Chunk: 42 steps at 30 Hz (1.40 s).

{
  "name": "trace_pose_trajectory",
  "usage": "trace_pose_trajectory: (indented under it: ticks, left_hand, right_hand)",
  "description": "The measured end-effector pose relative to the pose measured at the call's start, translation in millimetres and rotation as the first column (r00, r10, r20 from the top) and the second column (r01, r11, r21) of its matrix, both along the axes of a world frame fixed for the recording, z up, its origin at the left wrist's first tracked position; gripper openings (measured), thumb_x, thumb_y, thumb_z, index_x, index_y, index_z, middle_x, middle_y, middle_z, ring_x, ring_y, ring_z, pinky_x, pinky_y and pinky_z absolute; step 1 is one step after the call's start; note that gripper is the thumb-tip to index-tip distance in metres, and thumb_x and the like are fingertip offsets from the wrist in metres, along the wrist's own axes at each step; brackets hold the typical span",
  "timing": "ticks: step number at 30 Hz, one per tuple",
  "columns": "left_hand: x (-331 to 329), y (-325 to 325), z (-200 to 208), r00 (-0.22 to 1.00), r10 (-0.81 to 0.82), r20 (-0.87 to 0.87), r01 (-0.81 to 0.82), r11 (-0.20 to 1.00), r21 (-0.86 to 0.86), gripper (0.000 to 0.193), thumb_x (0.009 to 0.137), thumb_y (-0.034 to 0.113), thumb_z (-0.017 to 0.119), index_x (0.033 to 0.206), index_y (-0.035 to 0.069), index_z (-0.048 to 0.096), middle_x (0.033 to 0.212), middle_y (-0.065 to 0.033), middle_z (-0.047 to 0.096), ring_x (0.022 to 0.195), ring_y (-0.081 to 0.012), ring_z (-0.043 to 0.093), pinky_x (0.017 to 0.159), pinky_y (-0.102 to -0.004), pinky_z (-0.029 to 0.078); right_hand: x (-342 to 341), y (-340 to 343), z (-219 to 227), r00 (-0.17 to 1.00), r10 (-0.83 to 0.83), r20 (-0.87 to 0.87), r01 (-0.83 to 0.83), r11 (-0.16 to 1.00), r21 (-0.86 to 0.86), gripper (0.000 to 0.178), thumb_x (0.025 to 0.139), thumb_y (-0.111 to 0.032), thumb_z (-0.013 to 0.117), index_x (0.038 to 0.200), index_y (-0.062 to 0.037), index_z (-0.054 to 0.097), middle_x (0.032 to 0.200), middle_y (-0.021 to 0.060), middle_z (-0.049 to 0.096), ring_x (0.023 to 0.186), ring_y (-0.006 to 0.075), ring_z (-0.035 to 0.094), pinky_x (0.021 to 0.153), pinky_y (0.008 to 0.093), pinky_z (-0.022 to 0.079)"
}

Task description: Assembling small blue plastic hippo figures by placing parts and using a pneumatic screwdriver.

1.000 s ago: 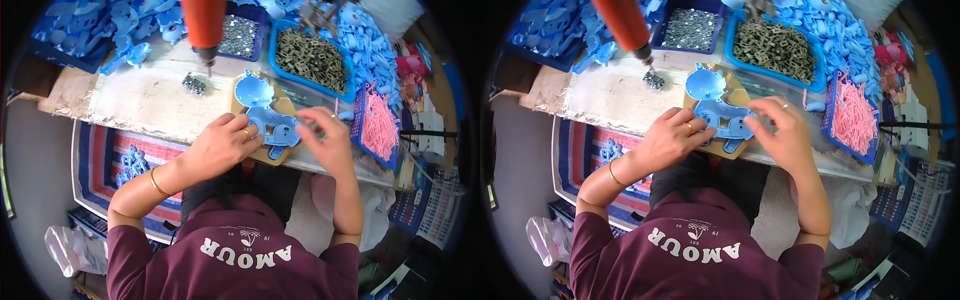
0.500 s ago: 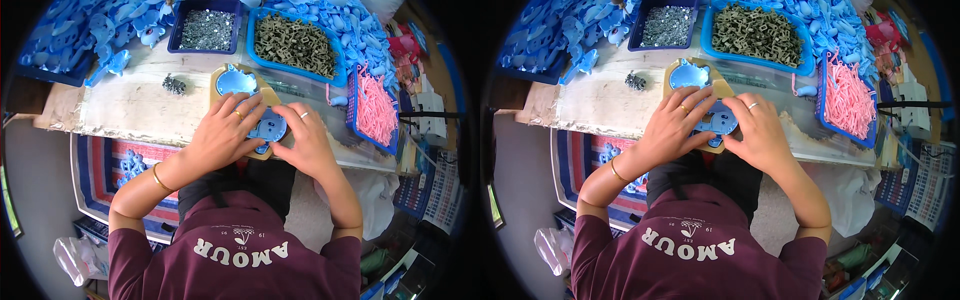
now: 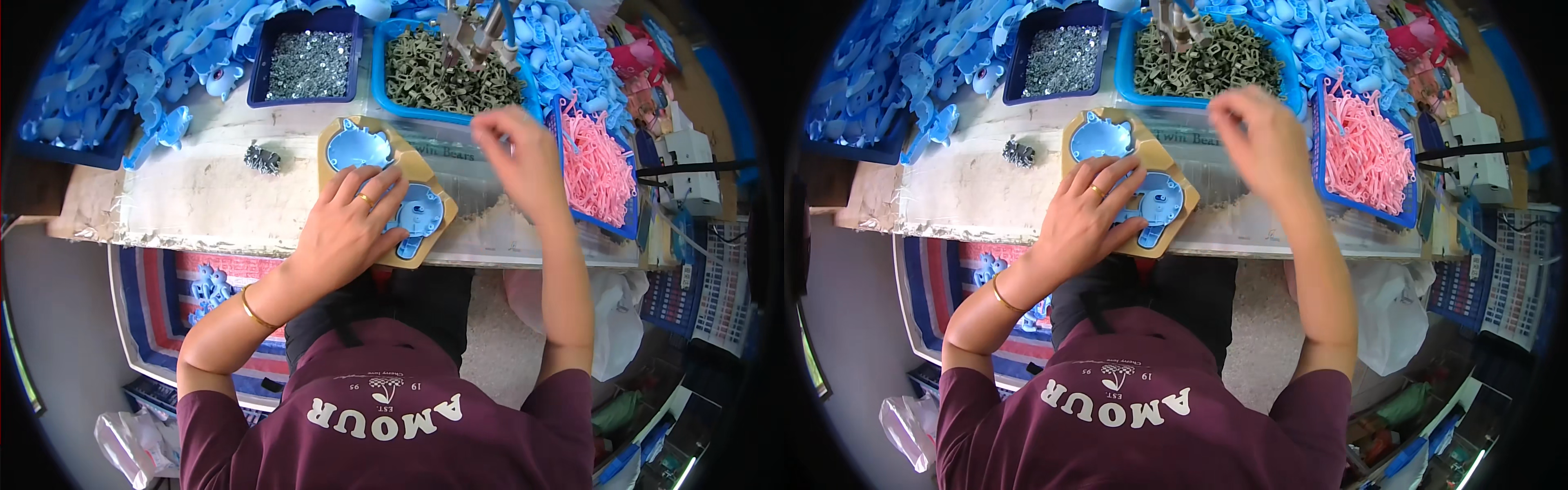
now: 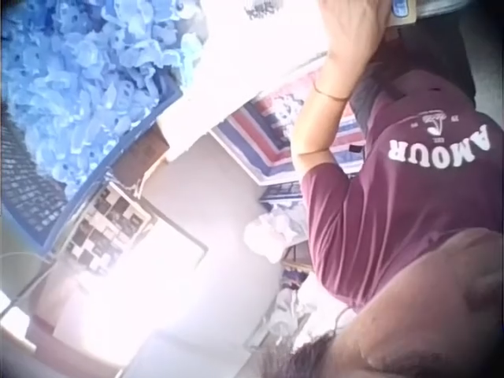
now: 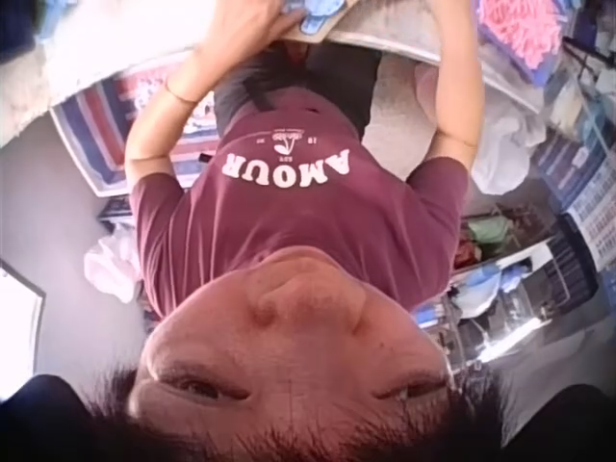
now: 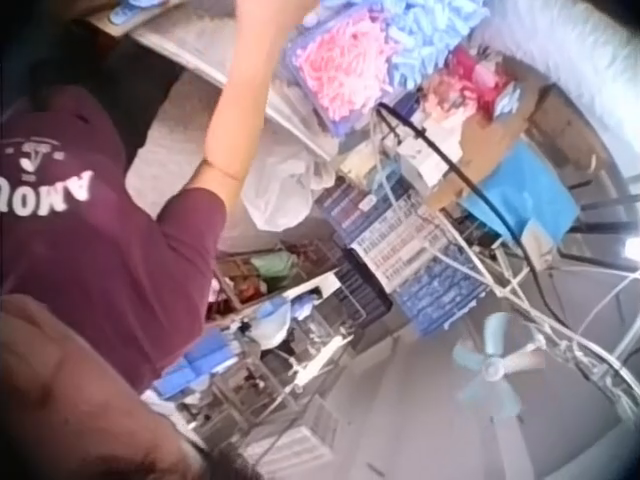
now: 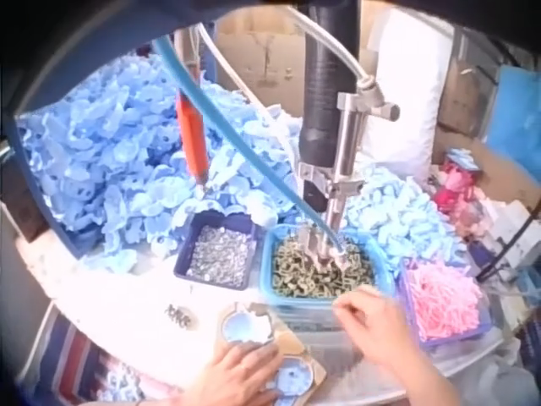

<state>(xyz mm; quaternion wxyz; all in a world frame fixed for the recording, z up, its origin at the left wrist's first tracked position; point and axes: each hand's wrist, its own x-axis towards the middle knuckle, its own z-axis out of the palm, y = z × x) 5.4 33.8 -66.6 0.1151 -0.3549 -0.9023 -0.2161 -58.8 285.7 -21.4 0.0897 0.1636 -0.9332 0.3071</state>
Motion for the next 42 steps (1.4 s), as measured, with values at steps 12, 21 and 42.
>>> trace_pose_trajectory:
  ticks: [12,21,42]
  left_hand:
    - [2,2,-2,1.0,0.014,-0.006,-0.014,0.999,-0.03,0.059,0.081,0.029,0.073,0.129,0.002,0.055,0.135,-0.01,0.053,0.122,-0.0295,0.049,0.105,-0.0439,0.04]
    - [1,3,0,1.0,0.004,0.009,-0.003,1.0,-0.031,0.06,0.079,0.026,0.074,0.131,0.002,0.054,0.136,-0.0102,0.052,0.121,-0.0305,0.049,0.104,-0.0446,0.04]
    - [-24,39,21,0.966,-0.136,0.219,-0.012,0.826,0.564,0.027,0.087,0.004,0.068,0.114,0.001,0.064,0.105,-0.0132,0.069,0.091,-0.0299,0.067,0.079,-0.0351,0.055]
  right_hand:
    - [-57,28,-14,0.984,-0.154,-0.09,0.175,0.931,0.319,0.014,0.082,-0.012,0.068,0.095,-0.0059,0.068,0.086,0.0074,0.062,0.074,0.0222,0.062,0.066,0.0343,0.049]
    - [-62,52,-19,0.997,0.064,-0.032,-0.058,0.987,0.147,0.017,0.085,-0.009,0.066,0.101,-0.0054,0.069,0.083,0.0061,0.059,0.07,0.0159,0.056,0.066,0.0296,0.047]
    - [30,-8,-4,0.589,0.517,0.621,0.166,0.675,-0.719,0.027,0.1,-0.017,0.057,0.117,0.0034,0.064,0.093,0.0084,0.071,0.081,0.0128,0.068,0.071,0.0245,0.055]
